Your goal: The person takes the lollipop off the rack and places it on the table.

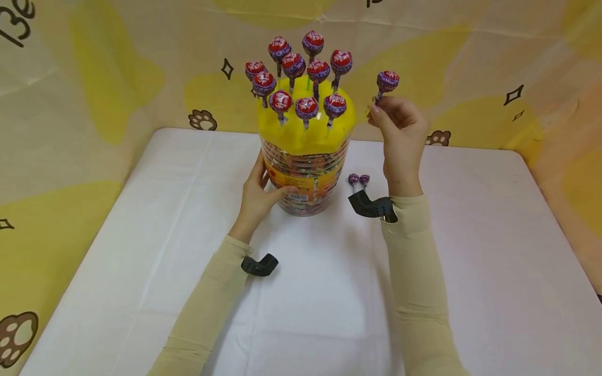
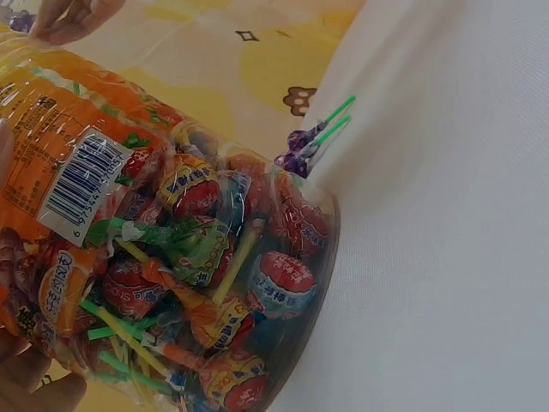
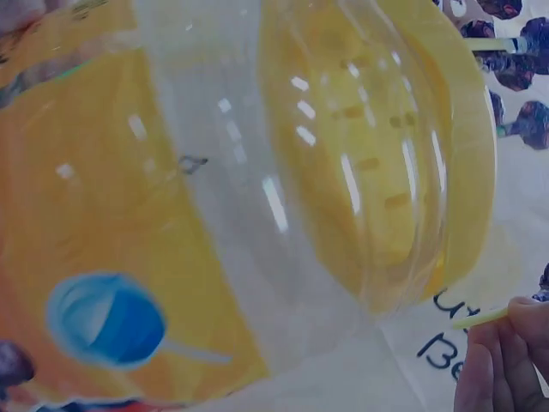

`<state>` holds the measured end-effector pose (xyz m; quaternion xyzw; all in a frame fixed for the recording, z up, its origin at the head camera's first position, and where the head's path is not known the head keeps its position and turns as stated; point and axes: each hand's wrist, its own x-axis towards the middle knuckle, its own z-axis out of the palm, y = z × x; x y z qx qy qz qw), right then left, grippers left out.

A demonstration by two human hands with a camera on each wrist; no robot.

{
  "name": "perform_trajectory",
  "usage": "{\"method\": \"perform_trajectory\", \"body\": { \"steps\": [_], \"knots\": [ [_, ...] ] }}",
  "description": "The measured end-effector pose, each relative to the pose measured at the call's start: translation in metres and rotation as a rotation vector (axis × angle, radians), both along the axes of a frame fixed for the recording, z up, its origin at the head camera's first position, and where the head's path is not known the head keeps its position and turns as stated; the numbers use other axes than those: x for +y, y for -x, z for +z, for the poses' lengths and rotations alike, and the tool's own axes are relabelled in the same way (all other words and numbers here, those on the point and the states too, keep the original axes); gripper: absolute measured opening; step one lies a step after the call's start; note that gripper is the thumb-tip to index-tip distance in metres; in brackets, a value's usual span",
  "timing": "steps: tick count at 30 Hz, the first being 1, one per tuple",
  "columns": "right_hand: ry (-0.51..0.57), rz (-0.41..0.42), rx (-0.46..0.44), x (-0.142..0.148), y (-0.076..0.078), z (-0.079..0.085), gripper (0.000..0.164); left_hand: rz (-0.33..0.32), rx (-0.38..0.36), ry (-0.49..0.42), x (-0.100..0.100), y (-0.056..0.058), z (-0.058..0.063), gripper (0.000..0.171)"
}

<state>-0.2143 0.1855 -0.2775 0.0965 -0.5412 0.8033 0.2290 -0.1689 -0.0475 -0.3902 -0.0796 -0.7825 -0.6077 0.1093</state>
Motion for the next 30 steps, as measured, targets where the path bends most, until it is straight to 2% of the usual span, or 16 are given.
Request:
{"method": "perform_trajectory", "body": {
  "steps": [8, 15, 22, 24, 30],
  "knots": [
    [-0.119, -0.051, -0.101, 0.012, -0.003, -0.023, 0.003, 0.003, 0.006, 0.009, -0.001, 0.001, -0.001, 0.100],
    [-0.275, -0.071, -0.242, 0.025, -0.007, -0.043, 0.005, 0.005, 0.002, 0.009, 0.000, 0.001, -0.002, 0.102],
    [-0.345, -0.037, -0.334, 0.041, -0.011, -0.068, 0.004, -0.003, 0.015, -0.001, 0.001, 0.002, -0.002, 0.102],
    [-0.393, -0.030, -0.372, 0.046, -0.012, -0.075, 0.005, -0.005, 0.022, -0.001, 0.001, 0.002, -0.002, 0.102],
    [-0.457, 0.065, -0.470, 0.061, -0.011, -0.096, 0.004, -0.004, 0.019, -0.007, 0.001, 0.002, -0.002, 0.102]
  ]
}}
